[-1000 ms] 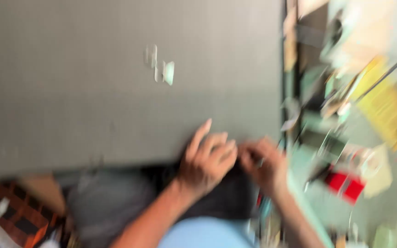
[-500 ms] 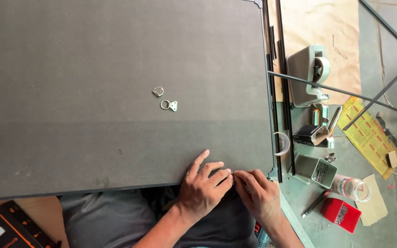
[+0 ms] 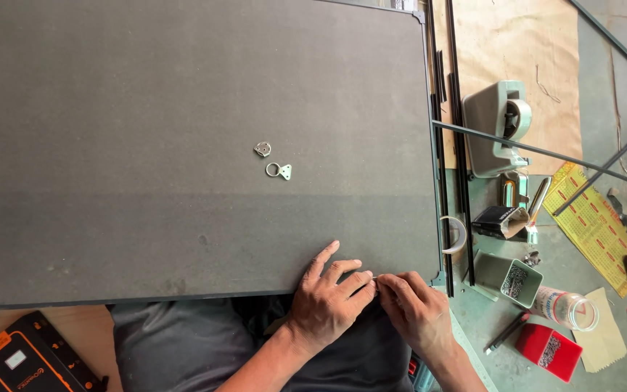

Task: Attaching metal brackets to the back of a wooden frame using screws and a drill.

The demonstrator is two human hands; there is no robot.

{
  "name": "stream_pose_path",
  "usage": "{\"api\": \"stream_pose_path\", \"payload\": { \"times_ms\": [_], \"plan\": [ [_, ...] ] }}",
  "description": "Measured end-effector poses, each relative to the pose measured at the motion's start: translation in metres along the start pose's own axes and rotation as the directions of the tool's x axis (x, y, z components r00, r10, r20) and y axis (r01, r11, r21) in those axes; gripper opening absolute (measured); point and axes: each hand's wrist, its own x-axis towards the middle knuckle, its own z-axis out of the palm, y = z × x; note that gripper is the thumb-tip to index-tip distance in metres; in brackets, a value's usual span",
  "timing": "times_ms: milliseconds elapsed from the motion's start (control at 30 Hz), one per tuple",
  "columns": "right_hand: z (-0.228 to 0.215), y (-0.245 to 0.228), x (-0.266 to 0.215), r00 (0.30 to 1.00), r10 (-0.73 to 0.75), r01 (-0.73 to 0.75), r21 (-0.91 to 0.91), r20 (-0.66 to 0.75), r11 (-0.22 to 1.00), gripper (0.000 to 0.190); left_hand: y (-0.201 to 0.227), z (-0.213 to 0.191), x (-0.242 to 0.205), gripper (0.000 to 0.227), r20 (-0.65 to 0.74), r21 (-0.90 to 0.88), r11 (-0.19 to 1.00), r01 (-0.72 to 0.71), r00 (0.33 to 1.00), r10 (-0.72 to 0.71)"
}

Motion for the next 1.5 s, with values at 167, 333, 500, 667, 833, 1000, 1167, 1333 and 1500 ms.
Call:
{"api": "stream_pose_path", "payload": {
  "times_ms": [167, 333, 500, 667, 833, 1000, 1167, 1333, 1500],
  "plan": [
    [-0.003, 0.001, 0.000, 1.000, 0.008, -0.008, 0.053, -0.001, 0.999, 0.022, 0.000, 0.000, 0.000, 0.004, -0.004, 0.003, 1.000, -0.006, 1.000, 0.006],
    [-0.005, -0.001, 0.002, 0.998, 0.044, -0.047, 0.080, 0.036, 0.996, 0.021, 0.000, 0.000, -0.001, 0.004, -0.004, 0.007, 1.000, -0.011, 1.000, 0.011],
    [-0.012, -0.004, 0.010, 0.998, 0.016, -0.018, 0.038, 0.055, 0.999, 0.021, -0.002, -0.015, 0.009, 0.009, 0.011, 0.014, 0.999, -0.041, 0.999, 0.041],
    [-0.010, -0.009, 0.000, 0.994, 0.046, -0.052, 0.049, 0.101, 0.997, 0.017, 0.001, -0.014, -0.003, 0.009, 0.040, -0.004, 1.000, 0.001, 0.999, -0.001],
    [-0.004, 0.004, -0.010, 0.984, 0.179, -0.176, 0.244, 0.014, 0.954, 0.010, 0.000, -0.004, -0.004, 0.006, -0.001, 0.011, 1.000, -0.013, 1.000, 0.013],
    [-0.006, 0.005, -0.011, 0.950, 0.309, -0.297, 0.408, 0.039, 0.863, 0.005, 0.000, 0.001, -0.008, 0.006, 0.024, 0.016, 1.000, 0.017, 1.000, -0.017],
    [-0.008, 0.005, -0.006, 0.956, 0.283, -0.289, 0.387, 0.072, 0.876, 0.005, 0.001, 0.004, -0.008, 0.006, 0.032, 0.011, 0.999, 0.035, 0.999, -0.036],
    [-0.009, 0.006, -0.002, 0.971, 0.218, -0.238, 0.293, 0.100, 0.926, 0.009, 0.002, 0.006, -0.009, 0.005, 0.032, 0.005, 0.999, 0.052, 0.998, -0.052],
    [-0.011, 0.004, 0.001, 0.966, 0.213, -0.246, 0.266, 0.147, 0.932, 0.011, 0.002, 0.007, -0.009, 0.005, 0.039, 0.011, 0.998, 0.061, 0.997, -0.062]
  ]
}}
